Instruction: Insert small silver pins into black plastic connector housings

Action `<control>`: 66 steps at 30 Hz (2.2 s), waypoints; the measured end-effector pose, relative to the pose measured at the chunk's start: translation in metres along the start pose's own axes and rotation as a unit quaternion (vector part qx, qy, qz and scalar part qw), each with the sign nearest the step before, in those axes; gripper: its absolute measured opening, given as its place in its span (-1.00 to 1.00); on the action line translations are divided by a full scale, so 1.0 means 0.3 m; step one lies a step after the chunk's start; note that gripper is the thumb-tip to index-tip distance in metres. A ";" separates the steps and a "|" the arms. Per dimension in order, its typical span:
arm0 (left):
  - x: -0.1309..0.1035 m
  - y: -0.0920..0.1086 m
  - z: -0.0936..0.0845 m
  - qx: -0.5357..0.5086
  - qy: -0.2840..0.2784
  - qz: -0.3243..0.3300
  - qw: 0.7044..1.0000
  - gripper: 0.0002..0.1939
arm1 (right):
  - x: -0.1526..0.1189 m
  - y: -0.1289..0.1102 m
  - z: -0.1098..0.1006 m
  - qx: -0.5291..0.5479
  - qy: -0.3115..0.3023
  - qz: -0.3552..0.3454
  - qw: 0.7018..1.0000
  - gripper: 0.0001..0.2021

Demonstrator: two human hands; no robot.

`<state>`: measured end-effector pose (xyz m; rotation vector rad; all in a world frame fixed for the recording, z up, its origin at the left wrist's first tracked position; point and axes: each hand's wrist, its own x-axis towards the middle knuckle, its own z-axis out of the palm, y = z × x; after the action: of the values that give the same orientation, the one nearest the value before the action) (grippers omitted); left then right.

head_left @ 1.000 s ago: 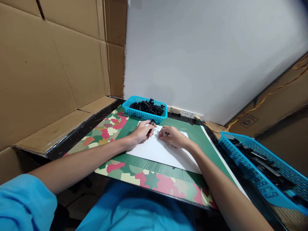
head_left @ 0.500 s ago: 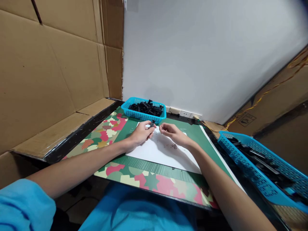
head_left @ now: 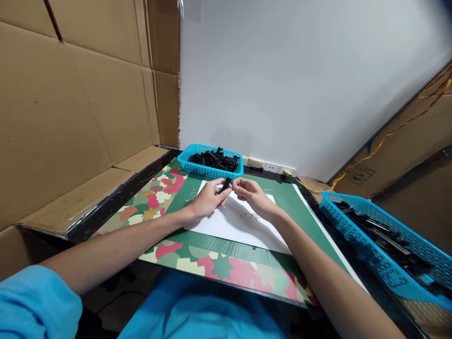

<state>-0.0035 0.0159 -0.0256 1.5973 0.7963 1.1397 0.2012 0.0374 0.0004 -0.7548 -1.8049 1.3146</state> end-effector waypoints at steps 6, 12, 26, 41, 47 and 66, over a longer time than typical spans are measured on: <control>0.001 -0.003 -0.002 0.032 0.026 0.001 0.999 -0.63 | 0.002 0.012 -0.029 -0.129 0.017 -0.053 0.990 -0.67; 0.000 -0.004 -0.001 0.049 0.032 -0.008 0.998 -0.60 | -0.003 0.017 -0.053 -0.213 0.018 -0.052 0.975 -0.65; -0.001 -0.024 -0.008 0.035 -0.029 -0.084 0.995 -0.75 | -0.018 0.001 -0.055 -0.250 -0.022 -0.026 0.968 -0.71; -0.006 0.015 -0.027 -0.258 -0.114 -0.241 0.928 -0.72 | -0.015 -0.026 -0.025 -0.276 0.132 -0.118 0.945 -0.72; -0.002 0.002 -0.023 -0.276 -0.108 -0.256 0.920 -0.69 | -0.012 0.016 -0.011 -0.332 0.137 -0.134 0.924 -0.82; -0.010 0.027 -0.012 -0.263 -0.092 -0.281 0.918 -0.65 | -0.006 0.048 -0.003 -0.388 0.157 -0.156 0.895 -0.82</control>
<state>-0.0082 0.0120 -0.0186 0.9191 0.6848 0.6878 0.2030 0.0407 -0.0137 -0.9623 -2.0543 0.2034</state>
